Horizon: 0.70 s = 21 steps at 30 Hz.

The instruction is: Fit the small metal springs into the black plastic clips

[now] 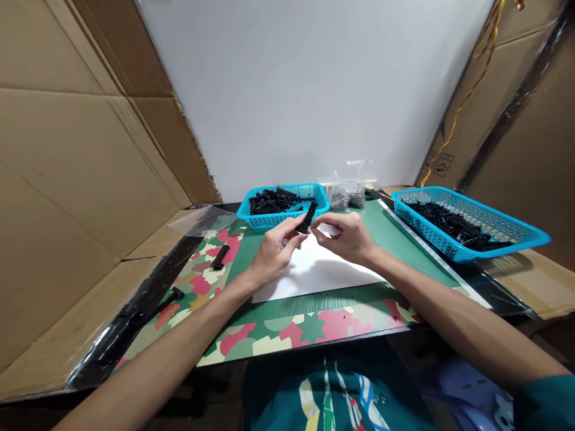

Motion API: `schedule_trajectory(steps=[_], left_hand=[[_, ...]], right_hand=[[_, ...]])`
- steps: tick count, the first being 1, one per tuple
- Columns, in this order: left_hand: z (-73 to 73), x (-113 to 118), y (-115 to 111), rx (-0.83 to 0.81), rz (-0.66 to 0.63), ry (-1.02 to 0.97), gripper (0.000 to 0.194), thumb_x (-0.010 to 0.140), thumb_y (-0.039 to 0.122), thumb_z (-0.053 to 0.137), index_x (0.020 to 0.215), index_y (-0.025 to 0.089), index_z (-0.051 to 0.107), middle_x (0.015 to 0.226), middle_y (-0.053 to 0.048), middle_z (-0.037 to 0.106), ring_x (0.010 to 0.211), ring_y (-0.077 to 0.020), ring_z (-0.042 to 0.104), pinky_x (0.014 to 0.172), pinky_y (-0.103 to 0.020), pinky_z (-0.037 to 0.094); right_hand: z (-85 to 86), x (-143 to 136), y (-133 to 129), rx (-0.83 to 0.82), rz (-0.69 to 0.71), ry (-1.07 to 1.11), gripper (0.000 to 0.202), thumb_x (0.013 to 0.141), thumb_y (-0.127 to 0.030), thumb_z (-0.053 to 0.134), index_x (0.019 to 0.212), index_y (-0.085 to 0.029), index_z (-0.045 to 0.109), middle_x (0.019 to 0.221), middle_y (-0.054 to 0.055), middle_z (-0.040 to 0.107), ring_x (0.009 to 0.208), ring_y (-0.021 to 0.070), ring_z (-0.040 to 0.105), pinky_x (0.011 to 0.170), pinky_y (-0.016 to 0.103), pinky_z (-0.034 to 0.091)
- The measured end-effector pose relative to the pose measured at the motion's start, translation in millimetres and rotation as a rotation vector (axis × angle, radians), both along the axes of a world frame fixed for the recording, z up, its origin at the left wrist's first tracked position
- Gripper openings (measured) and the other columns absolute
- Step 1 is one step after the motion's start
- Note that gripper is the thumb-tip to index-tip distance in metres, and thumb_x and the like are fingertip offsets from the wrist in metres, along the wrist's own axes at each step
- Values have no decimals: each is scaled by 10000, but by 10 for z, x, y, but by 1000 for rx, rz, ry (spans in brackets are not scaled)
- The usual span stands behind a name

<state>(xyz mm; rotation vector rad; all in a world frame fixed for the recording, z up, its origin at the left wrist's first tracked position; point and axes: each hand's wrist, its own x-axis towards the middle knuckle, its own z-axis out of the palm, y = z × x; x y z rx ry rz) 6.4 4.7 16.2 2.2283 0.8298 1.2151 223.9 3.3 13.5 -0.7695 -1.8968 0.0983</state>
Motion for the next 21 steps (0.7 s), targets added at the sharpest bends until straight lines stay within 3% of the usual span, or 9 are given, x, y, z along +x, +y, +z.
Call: schedule_trajectory(steps=[7, 21], left_hand=[[33, 17, -37, 80, 4, 2, 451, 1020, 261, 627, 1469, 222, 647, 984, -43, 656, 730, -135, 605, 740, -293, 559], [11, 14, -34, 92, 6, 1, 458, 1033, 267, 620, 1489, 228, 636, 956, -31, 634, 733, -134, 601, 728, -285, 551]], right_hand=[[-102, 25, 29, 110, -48, -142, 164, 889, -202, 657, 971, -213, 798, 644, 5, 692, 536, 130, 547, 572, 251, 373], [-87, 14, 12, 129, -32, -191, 195, 868, -142, 608, 933, -189, 786, 634, 6, 683, 523, 118, 531, 563, 247, 338]])
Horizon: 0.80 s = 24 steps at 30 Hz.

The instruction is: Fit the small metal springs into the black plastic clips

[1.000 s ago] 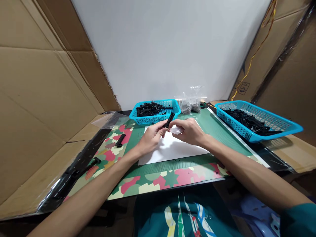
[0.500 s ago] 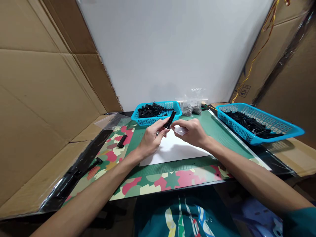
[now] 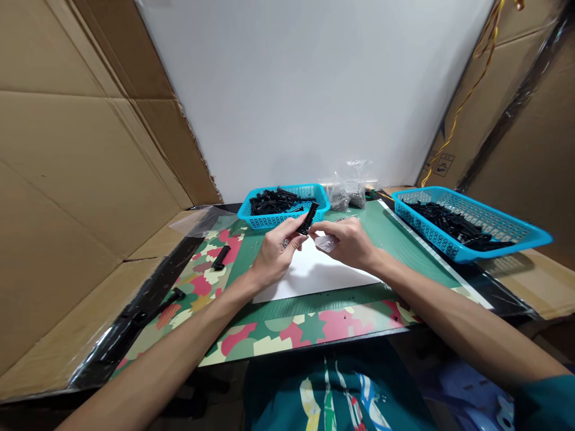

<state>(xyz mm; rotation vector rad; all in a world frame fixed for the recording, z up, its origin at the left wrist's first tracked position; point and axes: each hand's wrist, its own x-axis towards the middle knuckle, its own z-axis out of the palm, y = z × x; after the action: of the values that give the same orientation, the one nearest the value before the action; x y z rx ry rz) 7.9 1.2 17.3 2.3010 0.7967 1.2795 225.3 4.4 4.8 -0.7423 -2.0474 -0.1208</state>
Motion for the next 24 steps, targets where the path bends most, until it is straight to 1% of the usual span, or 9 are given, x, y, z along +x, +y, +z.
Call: schedule_trajectory(steps=[7, 13, 18, 24], left_hand=[[-1, 6, 1, -19, -9, -12, 451, 1027, 280, 626, 1475, 231, 648, 1003, -45, 660, 725, -129, 603, 727, -286, 563], [-17, -38, 55, -137, -66, -29, 471, 1015, 306, 651, 1480, 230, 648, 1040, -66, 656, 717, -132, 597, 696, -306, 560], [-15, -56, 61, -179, -80, -36, 478, 1005, 314, 665, 1476, 226, 654, 1082, -80, 667, 727, -133, 590, 690, -312, 553], [-38, -41, 43, -179, -87, -37, 482, 1017, 316, 654, 1492, 238, 642, 1030, -61, 650, 728, -131, 589, 678, -302, 535]], right_hand=[[13, 19, -9, -42, 9, -47, 227, 864, -112, 578, 931, -192, 780, 652, 11, 687, 536, 121, 525, 566, 249, 329], [10, 18, 2, -75, 16, -41, 236, 860, -112, 610, 979, -199, 795, 718, 25, 728, 570, 129, 538, 591, 252, 342], [25, 21, -5, -59, 26, -78, 259, 847, -72, 585, 962, -189, 786, 664, 13, 700, 545, 126, 522, 580, 254, 307], [6, 41, 9, -44, 37, -67, 210, 865, -125, 633, 1007, -179, 779, 715, 29, 733, 565, 136, 551, 590, 247, 328]])
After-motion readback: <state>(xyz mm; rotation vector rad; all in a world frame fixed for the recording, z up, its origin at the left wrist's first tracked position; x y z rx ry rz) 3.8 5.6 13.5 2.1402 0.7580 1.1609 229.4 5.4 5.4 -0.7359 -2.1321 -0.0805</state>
